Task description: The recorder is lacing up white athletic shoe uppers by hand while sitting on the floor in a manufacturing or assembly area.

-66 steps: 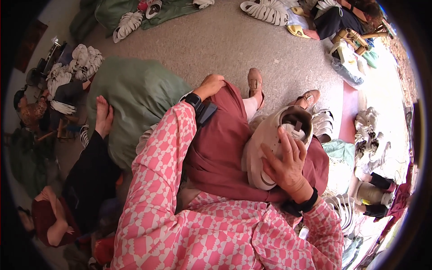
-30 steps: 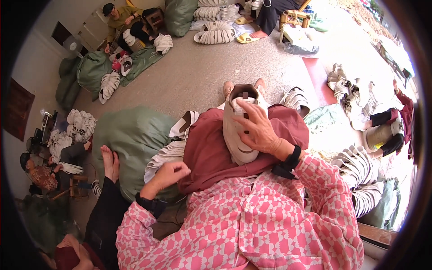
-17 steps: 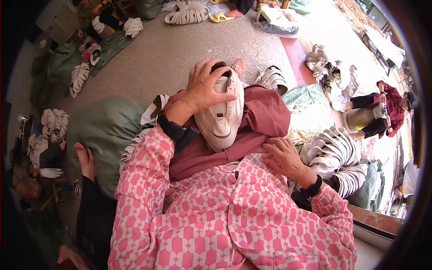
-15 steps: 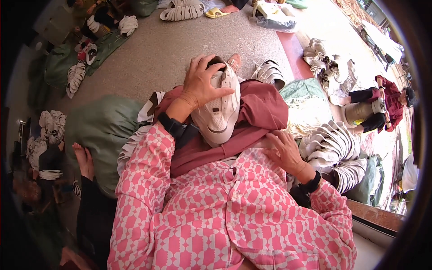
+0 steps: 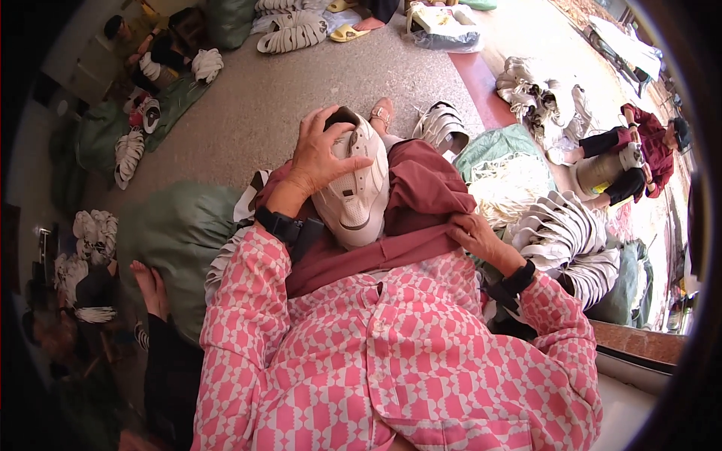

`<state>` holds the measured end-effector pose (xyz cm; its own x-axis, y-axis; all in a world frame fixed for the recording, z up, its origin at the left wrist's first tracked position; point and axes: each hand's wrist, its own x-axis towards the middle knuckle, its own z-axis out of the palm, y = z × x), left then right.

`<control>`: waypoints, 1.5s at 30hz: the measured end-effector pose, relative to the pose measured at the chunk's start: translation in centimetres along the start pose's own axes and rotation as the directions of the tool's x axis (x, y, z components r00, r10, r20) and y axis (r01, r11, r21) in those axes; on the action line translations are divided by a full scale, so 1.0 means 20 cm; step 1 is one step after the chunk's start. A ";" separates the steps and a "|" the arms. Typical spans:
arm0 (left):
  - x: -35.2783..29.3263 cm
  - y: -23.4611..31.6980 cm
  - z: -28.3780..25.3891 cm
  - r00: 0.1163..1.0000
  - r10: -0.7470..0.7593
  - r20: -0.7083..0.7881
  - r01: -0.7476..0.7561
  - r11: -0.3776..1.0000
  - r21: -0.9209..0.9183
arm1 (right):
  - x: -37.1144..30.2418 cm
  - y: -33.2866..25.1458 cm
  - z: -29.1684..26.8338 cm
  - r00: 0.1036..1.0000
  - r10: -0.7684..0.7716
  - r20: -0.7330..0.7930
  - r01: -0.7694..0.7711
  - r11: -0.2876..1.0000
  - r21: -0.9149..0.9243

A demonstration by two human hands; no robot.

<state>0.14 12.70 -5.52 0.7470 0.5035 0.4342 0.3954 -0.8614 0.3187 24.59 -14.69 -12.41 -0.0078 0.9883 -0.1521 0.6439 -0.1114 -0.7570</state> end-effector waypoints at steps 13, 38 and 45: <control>0.01 0.01 -0.01 0.998 -0.060 -0.004 0.059 0.997 -0.054 | -0.50 -0.19 -0.16 0.972 0.043 0.232 -0.078 0.987 0.143; -0.90 -0.04 -0.75 0.813 -0.057 0.580 0.256 0.929 -0.267 | 0.23 -0.59 0.12 0.796 -0.485 0.362 0.228 0.794 0.563; -1.10 -0.23 -0.71 0.152 -0.140 0.979 0.843 0.535 -0.054 | 0.32 -0.55 0.33 0.751 -0.501 0.430 0.234 0.811 0.536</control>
<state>-25.69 6.59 -4.69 0.5812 0.1317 -0.8030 0.8122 -0.0325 0.5825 12.30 -7.76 -9.21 -0.6576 0.7533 -0.0083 0.1099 0.0850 -0.9903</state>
